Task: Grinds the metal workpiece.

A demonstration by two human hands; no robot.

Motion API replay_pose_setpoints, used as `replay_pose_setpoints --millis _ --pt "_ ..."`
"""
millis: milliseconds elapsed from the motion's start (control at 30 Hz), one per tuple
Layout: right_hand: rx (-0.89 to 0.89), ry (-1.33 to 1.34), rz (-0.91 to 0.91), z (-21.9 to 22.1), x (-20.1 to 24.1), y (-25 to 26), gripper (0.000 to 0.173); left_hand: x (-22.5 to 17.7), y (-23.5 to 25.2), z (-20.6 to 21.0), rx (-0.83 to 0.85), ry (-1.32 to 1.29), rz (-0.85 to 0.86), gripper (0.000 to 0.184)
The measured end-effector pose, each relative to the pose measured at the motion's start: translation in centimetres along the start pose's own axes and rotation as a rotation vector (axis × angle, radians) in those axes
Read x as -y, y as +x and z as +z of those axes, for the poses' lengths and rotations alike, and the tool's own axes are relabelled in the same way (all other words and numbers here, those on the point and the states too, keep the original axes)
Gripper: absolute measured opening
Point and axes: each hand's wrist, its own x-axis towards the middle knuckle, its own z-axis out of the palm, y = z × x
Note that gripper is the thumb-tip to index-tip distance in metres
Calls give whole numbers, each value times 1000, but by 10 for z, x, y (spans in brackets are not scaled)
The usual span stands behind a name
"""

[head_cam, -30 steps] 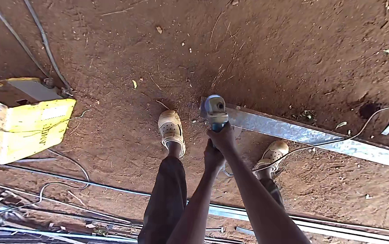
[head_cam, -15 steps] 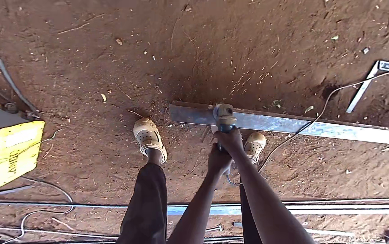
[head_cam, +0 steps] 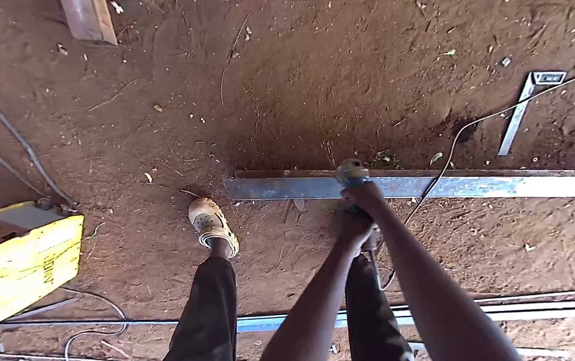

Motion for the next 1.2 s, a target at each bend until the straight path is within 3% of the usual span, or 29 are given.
replay_pose_setpoints --millis 133,267,400,667,767,867,1067,1200 --pt "-69 -65 60 -59 -38 30 56 -15 20 68 47 55 -68 35" --pt "-43 -112 86 -64 -28 30 54 -18 23 71 38 36 -80 33" --pt "27 -83 13 -12 18 3 53 -16 1 4 -42 -9 -80 33" --pt "242 1 -115 152 162 -63 46 -1 -40 -200 -345 -10 -94 36" --pt "269 -4 -145 192 183 -80 44 12 -49 -241 -407 63 -98 37" --pt "229 -33 -134 202 174 -92 48 32 -55 -246 -389 83 -57 43" --pt "72 47 -90 201 87 -92 66 104 -41 -193 -356 196 -31 58" --pt "76 -47 -182 220 41 -113 60 166 -50 -167 -457 145 -27 62"
